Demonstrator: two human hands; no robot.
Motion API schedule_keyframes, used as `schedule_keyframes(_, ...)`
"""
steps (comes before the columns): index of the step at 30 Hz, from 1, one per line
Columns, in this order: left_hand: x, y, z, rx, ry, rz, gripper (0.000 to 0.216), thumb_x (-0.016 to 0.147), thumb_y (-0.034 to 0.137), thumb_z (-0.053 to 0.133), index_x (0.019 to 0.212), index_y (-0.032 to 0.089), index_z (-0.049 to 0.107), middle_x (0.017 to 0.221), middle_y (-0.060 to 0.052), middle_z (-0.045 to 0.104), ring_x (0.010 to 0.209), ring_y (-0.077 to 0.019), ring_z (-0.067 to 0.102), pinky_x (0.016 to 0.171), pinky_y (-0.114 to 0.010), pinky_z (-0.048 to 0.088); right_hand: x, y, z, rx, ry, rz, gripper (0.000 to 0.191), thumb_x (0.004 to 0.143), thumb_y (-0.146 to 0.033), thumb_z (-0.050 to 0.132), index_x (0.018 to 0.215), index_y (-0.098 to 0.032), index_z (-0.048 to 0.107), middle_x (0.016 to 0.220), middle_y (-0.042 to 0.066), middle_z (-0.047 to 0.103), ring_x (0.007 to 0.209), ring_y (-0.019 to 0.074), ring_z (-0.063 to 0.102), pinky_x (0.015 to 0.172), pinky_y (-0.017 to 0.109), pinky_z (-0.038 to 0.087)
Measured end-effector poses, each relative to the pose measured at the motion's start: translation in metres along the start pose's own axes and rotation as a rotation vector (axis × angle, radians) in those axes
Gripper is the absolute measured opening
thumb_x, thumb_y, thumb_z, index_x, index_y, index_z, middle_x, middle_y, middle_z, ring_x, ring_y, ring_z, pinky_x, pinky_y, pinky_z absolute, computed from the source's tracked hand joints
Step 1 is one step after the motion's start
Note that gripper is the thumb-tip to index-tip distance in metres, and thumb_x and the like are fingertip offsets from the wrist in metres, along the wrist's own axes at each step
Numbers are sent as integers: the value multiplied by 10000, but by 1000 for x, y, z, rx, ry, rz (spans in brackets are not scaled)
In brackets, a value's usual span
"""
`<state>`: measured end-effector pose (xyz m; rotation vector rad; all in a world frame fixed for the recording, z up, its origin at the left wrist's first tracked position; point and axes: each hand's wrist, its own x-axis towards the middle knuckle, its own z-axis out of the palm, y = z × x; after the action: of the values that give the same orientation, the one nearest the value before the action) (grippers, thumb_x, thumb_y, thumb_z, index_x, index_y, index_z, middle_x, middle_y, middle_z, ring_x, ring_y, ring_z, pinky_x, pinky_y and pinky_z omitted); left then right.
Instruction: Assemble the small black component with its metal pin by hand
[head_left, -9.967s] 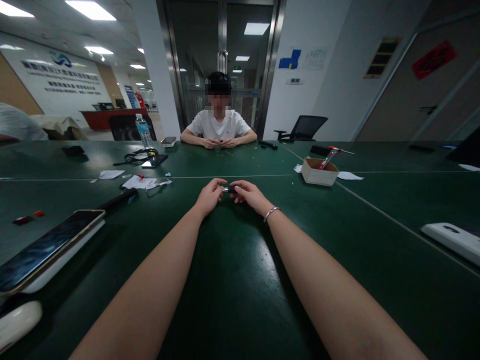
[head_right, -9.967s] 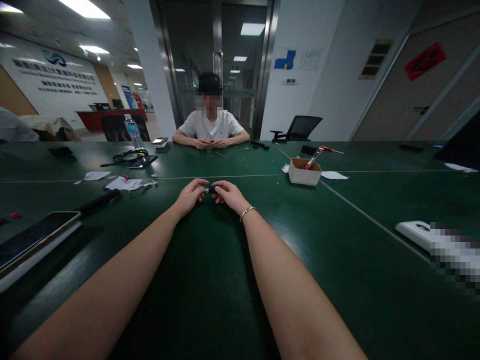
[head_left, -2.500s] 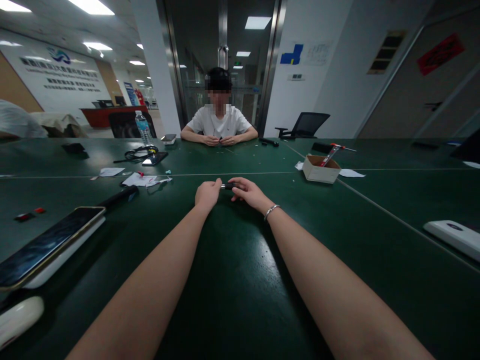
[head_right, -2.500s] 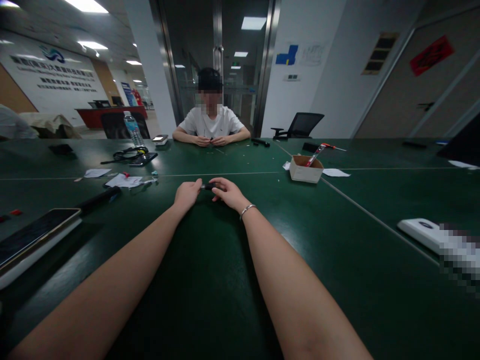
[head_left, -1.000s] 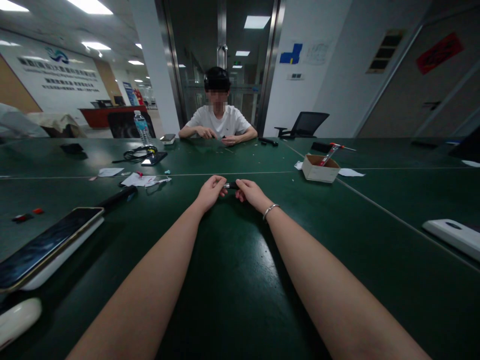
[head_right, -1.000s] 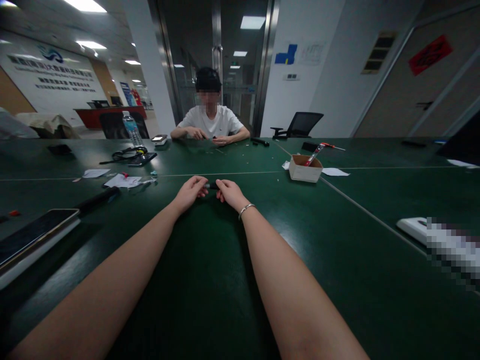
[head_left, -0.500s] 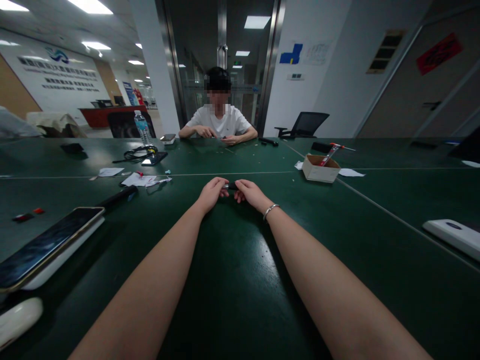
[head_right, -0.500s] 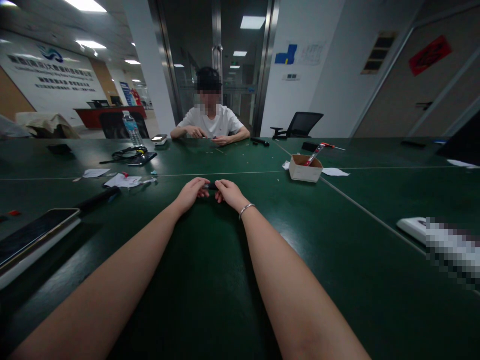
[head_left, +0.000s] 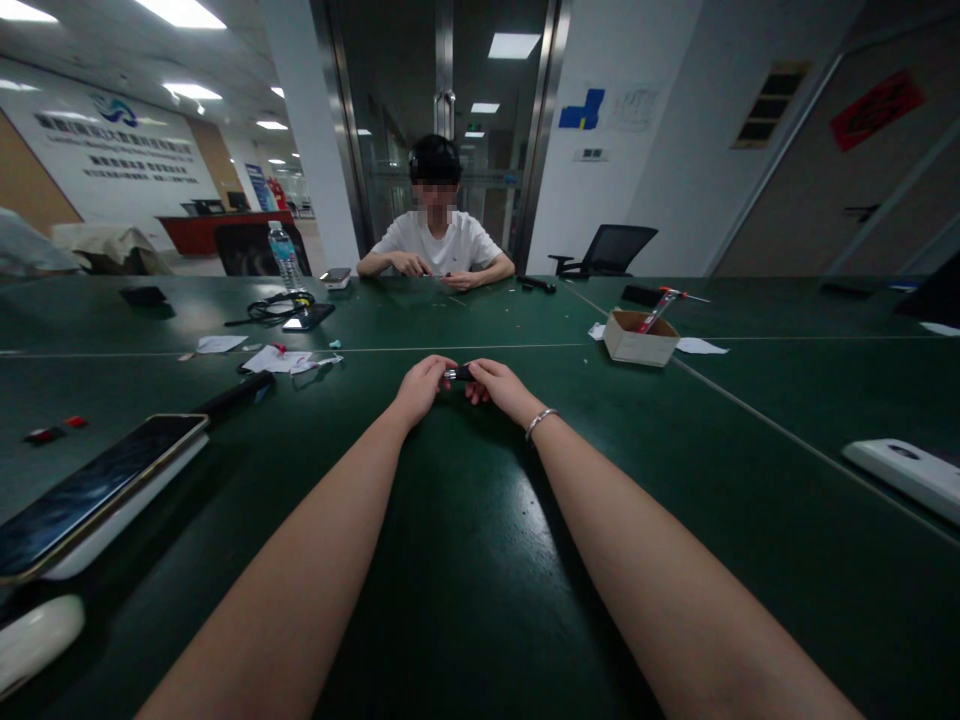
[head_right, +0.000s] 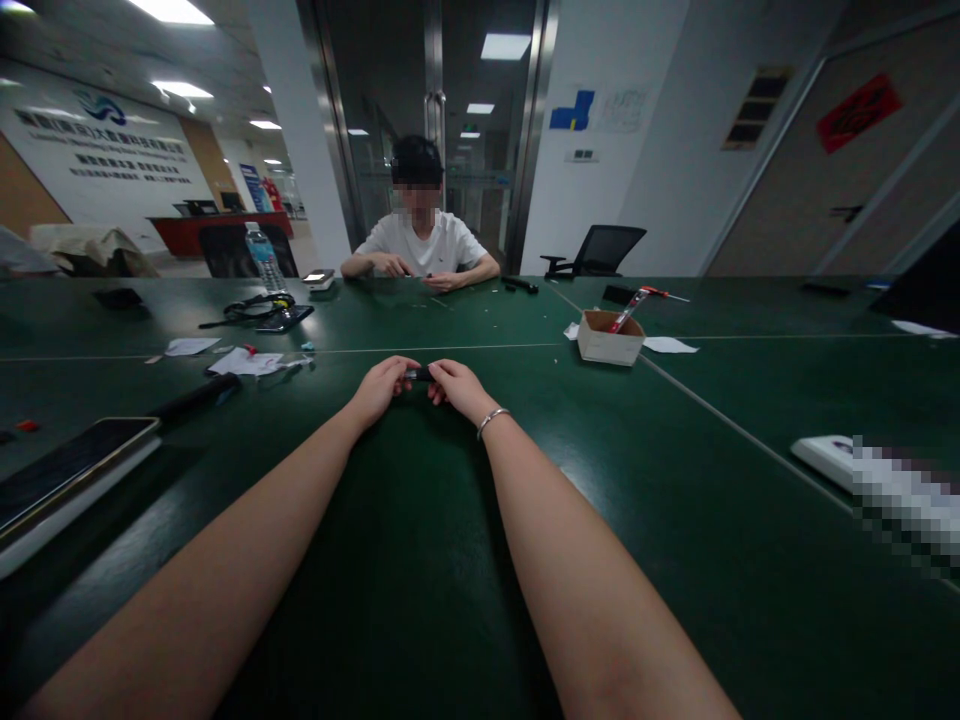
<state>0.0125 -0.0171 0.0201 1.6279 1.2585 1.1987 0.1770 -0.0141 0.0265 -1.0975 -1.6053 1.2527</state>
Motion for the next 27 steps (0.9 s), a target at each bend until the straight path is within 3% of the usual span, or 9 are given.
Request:
schedule_keyframes(9,-1,0,-1,30,40,-6,249,743,197,535,968,172,639,832,-20,610,718,-125,534,646,-244,423,1,3,-2,-8,51,-38,126,900,-171,523,980,-154,618,609,-38,547,454,45,515,412,136,371)
schedule_keyframes(15,3,-6,2,-14,-26,-22,274,867,321,430,987,159,615,634,11,540,587,-116,494,585,-240,400,0,3,-3,-20,26,-47,173,900,-145,500,1025,-157,618,678,-24,567,502,43,553,427,124,380)
schedule_keyframes(19,5,-9,2,-1,15,-24,240,803,230,499,998,180,629,728,4,584,614,-104,504,587,-224,394,0,2,-2,-6,30,-39,177,884,-122,508,1018,-165,617,675,-24,573,506,47,553,420,124,365)
schedule_keyframes(23,4,-8,2,-14,15,-31,253,847,286,446,969,174,637,654,10,551,576,-108,485,562,-229,385,0,2,-2,-2,25,-28,183,875,-121,519,1017,-169,622,677,-22,582,510,52,555,425,129,366)
schedule_keyframes(27,4,-8,2,7,27,-19,237,798,250,515,989,187,642,739,-1,591,635,-111,517,574,-225,391,0,2,-3,-4,25,-33,184,870,-118,521,1007,-172,631,680,-20,584,514,55,555,435,138,367)
